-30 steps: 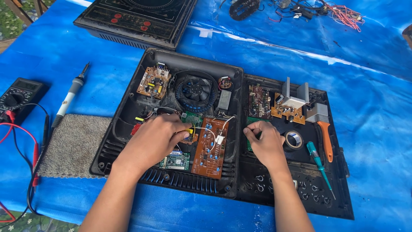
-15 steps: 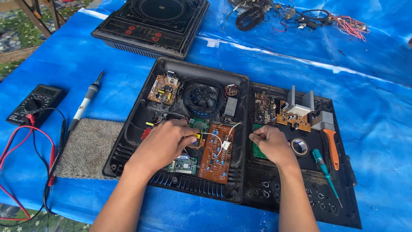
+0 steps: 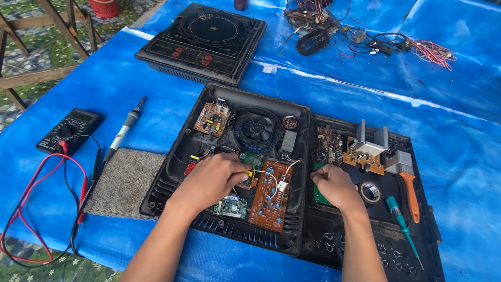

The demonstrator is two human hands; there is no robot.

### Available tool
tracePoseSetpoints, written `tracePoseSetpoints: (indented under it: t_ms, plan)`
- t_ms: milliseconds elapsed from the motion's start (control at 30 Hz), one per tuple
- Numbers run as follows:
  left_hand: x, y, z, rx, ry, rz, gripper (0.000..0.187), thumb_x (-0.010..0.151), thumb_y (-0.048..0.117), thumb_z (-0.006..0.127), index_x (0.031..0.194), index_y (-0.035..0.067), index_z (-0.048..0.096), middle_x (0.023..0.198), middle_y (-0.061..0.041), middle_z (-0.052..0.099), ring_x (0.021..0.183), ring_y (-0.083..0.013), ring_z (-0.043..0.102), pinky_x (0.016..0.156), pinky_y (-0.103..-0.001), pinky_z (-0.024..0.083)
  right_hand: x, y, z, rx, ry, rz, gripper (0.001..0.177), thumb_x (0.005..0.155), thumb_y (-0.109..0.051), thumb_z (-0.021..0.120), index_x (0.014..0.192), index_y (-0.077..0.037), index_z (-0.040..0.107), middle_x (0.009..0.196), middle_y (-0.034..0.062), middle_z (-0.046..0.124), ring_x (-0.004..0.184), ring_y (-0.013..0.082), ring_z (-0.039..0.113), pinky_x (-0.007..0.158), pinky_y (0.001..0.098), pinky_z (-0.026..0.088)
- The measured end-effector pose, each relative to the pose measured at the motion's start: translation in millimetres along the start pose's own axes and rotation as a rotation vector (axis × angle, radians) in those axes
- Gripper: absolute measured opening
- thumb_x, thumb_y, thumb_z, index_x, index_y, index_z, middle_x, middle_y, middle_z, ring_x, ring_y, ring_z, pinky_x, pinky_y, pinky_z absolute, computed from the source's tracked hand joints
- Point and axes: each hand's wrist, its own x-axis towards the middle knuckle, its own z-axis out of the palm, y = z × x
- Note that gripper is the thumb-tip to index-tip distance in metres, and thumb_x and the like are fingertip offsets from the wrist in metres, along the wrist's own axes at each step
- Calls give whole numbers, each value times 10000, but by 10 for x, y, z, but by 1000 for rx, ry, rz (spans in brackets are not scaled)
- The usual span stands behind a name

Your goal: Repairing the internal circuit board and wiring of an induction cooker using a screwdriver and manual manipulation.

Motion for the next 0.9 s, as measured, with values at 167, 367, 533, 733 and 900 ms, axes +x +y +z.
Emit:
tracePoseSetpoints:
  t_ms: [167, 367, 533, 733, 900]
  plan:
    - [-10, 6, -31, 0, 18, 12, 227, 986, 142, 632, 1109, 102, 818, 1017, -161, 779, 890, -356, 734, 760, -428, 615, 92, 116, 71, 30, 25, -38, 341, 1066, -208, 489, 1316, -51, 660, 979, 143, 723, 855, 308, 700, 805, 503, 441]
    - [-10, 36, -42, 20, 7, 4, 227, 985, 145, 633, 1101, 103, 823, 1023, -161, 781, 894, -360, 734, 770, -436, 615, 96, 182, 96, 16, 41, -66, 330, 1065, -199, 489, 1310, -51, 653, 963, 150, 734, 788, 278, 692, 746, 481, 466]
    - [-21, 32, -45, 13, 8, 12, 223, 979, 136, 634, 1089, 93, 824, 1015, -171, 781, 898, -383, 731, 780, -460, 614, 1, 87, 64, 61, 36, -108, 321, 1062, -127, 468, 1301, 4, 638, 944, 190, 724, 735, 271, 633, 707, 472, 460]
    - [2, 59, -50, 23, 11, 10, 228, 983, 124, 625, 1082, 97, 828, 1004, -176, 781, 881, -386, 730, 761, -461, 616, 22, 155, 86, 45, 55, -141, 283, 1067, -130, 482, 1264, -11, 647, 930, 177, 717, 753, 272, 652, 690, 455, 462]
    - [-4, 48, -40, 27, -7, -6, 234, 986, 136, 625, 1106, 98, 822, 1039, -173, 779, 905, -379, 732, 778, -451, 614, -94, 12, 48, -32, 63, -118, 295, 1050, -168, 480, 1251, -43, 655, 918, 136, 714, 840, 298, 676, 788, 494, 470]
